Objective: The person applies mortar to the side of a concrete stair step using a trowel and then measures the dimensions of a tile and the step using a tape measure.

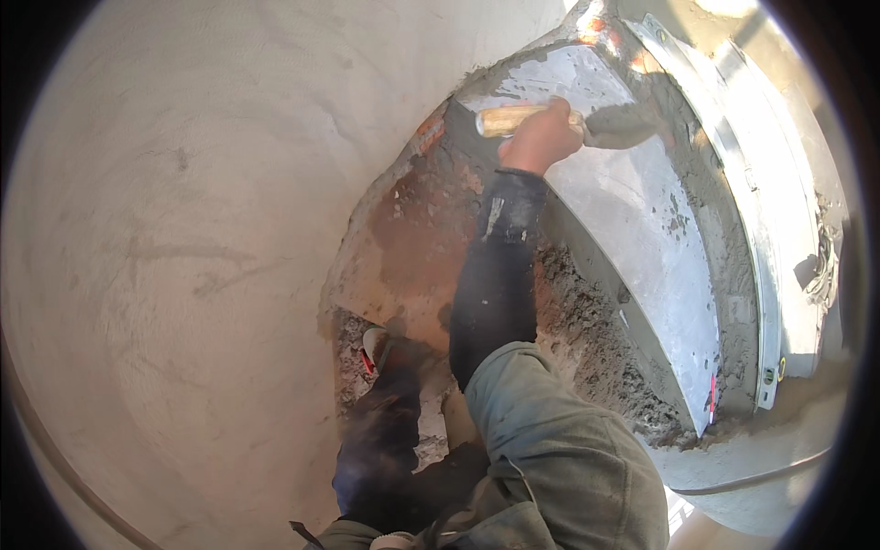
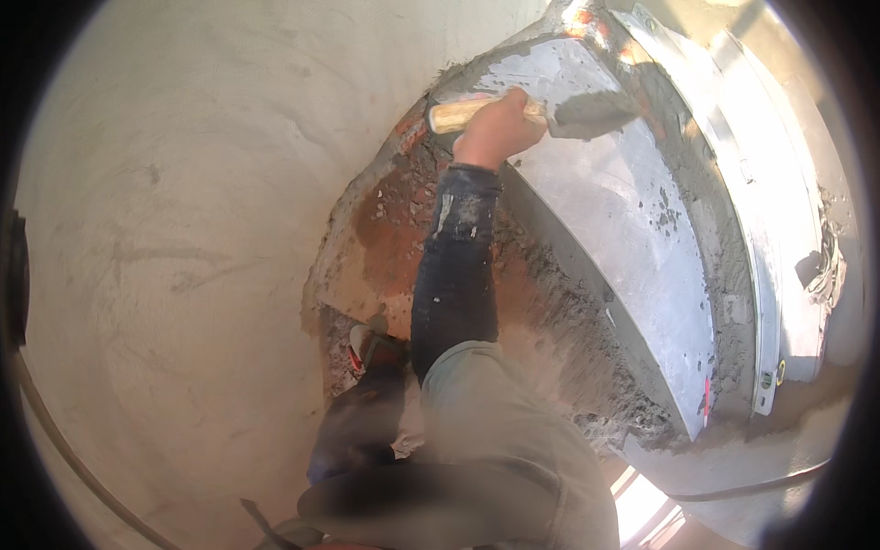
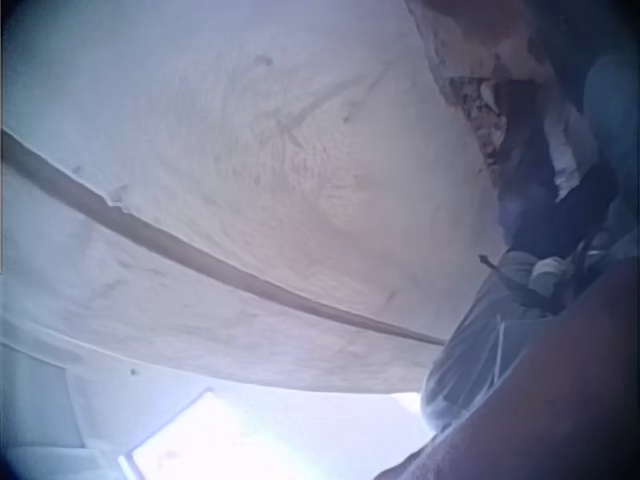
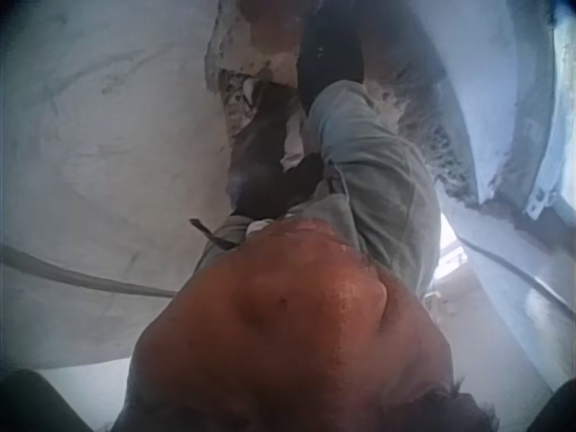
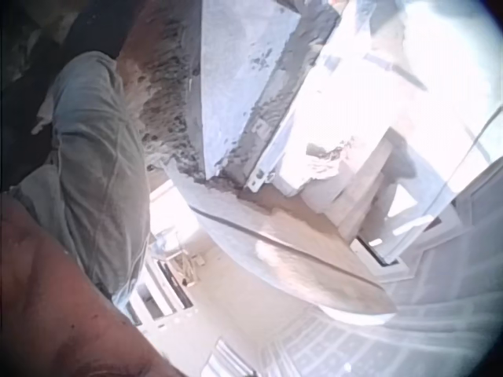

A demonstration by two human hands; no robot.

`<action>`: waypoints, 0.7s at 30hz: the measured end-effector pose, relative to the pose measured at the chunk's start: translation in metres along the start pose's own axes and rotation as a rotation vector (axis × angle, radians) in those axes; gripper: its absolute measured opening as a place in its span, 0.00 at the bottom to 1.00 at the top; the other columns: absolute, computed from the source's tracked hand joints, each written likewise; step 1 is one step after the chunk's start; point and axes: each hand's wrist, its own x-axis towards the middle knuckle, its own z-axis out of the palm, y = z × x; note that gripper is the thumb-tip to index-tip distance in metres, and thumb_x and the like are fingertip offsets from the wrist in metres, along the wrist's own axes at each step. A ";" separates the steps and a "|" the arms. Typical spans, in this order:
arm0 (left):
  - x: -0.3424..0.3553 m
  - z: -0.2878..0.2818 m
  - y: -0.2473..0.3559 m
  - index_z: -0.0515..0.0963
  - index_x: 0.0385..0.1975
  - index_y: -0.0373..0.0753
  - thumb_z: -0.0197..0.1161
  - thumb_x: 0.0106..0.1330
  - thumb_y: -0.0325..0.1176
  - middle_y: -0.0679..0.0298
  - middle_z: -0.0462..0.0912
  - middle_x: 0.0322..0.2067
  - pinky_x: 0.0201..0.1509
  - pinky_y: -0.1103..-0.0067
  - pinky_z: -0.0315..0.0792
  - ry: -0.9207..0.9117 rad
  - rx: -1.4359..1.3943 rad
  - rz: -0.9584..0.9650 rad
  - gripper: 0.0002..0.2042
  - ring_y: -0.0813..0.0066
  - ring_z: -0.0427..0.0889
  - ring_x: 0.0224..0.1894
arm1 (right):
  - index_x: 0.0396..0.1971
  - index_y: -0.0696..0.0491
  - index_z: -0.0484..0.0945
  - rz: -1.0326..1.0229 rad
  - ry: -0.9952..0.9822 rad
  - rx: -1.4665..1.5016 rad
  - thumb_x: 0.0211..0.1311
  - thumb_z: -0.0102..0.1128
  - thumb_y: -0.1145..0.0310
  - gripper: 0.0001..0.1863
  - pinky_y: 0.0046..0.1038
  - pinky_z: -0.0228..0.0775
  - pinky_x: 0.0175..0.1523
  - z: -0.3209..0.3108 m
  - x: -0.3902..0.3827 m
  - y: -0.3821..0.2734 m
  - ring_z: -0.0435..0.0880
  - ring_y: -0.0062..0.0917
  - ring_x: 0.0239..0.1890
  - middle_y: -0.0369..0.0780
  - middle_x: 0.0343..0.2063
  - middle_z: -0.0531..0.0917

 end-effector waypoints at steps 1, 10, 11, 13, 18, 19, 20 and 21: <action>0.000 0.001 0.000 0.78 0.30 0.35 0.64 0.55 0.32 0.50 0.83 0.29 0.37 0.61 0.75 0.000 0.005 -0.001 0.07 0.49 0.84 0.35 | 0.42 0.60 0.69 -0.075 0.129 -0.099 0.61 0.52 0.70 0.12 0.41 0.79 0.36 0.009 0.012 0.007 0.83 0.37 0.37 0.46 0.35 0.78; 0.003 0.036 -0.006 0.78 0.29 0.36 0.64 0.54 0.32 0.51 0.83 0.29 0.36 0.61 0.75 -0.015 0.031 0.013 0.07 0.51 0.84 0.34 | 0.42 0.57 0.69 0.348 -0.486 -0.156 0.63 0.55 0.69 0.11 0.34 0.75 0.30 0.015 0.080 0.044 0.77 0.31 0.28 0.41 0.28 0.74; 0.006 0.036 -0.001 0.78 0.29 0.36 0.64 0.54 0.32 0.51 0.83 0.29 0.36 0.61 0.75 -0.017 0.035 0.016 0.07 0.51 0.84 0.34 | 0.43 0.56 0.69 0.398 -0.479 -0.113 0.65 0.56 0.67 0.11 0.33 0.74 0.30 0.003 0.094 0.033 0.75 0.30 0.28 0.41 0.28 0.72; 0.013 0.011 0.019 0.79 0.27 0.38 0.63 0.55 0.33 0.52 0.83 0.27 0.34 0.62 0.76 -0.064 0.016 0.027 0.06 0.53 0.85 0.33 | 0.48 0.61 0.70 0.323 -0.498 -0.286 0.64 0.60 0.66 0.19 0.33 0.75 0.31 -0.029 0.126 0.015 0.76 0.29 0.30 0.41 0.31 0.73; 0.017 -0.030 0.046 0.80 0.23 0.41 0.60 0.62 0.38 0.54 0.82 0.22 0.32 0.61 0.76 0.007 -0.028 0.009 0.10 0.53 0.84 0.27 | 0.49 0.64 0.71 0.196 -0.462 -0.347 0.65 0.58 0.65 0.20 0.34 0.76 0.32 -0.049 0.128 -0.009 0.77 0.32 0.31 0.45 0.33 0.75; 0.016 -0.029 0.041 0.80 0.23 0.41 0.60 0.62 0.40 0.55 0.82 0.22 0.32 0.61 0.76 0.023 -0.053 0.047 0.11 0.53 0.84 0.27 | 0.51 0.63 0.70 0.171 -0.446 -0.563 0.71 0.50 0.64 0.18 0.38 0.76 0.32 -0.048 0.137 -0.008 0.77 0.33 0.29 0.45 0.33 0.75; 0.014 -0.025 0.034 0.80 0.24 0.41 0.60 0.63 0.42 0.55 0.82 0.22 0.32 0.61 0.76 0.038 -0.078 0.086 0.12 0.54 0.84 0.27 | 0.50 0.63 0.70 0.215 -0.432 -0.580 0.71 0.49 0.64 0.18 0.39 0.76 0.32 -0.048 0.151 -0.001 0.77 0.33 0.29 0.45 0.33 0.76; 0.014 -0.024 0.031 0.80 0.24 0.41 0.61 0.64 0.44 0.56 0.82 0.22 0.32 0.61 0.76 0.049 -0.104 0.132 0.14 0.54 0.84 0.27 | 0.50 0.63 0.70 0.252 -0.413 -0.597 0.71 0.48 0.64 0.18 0.39 0.76 0.32 -0.047 0.170 0.010 0.78 0.33 0.29 0.45 0.33 0.76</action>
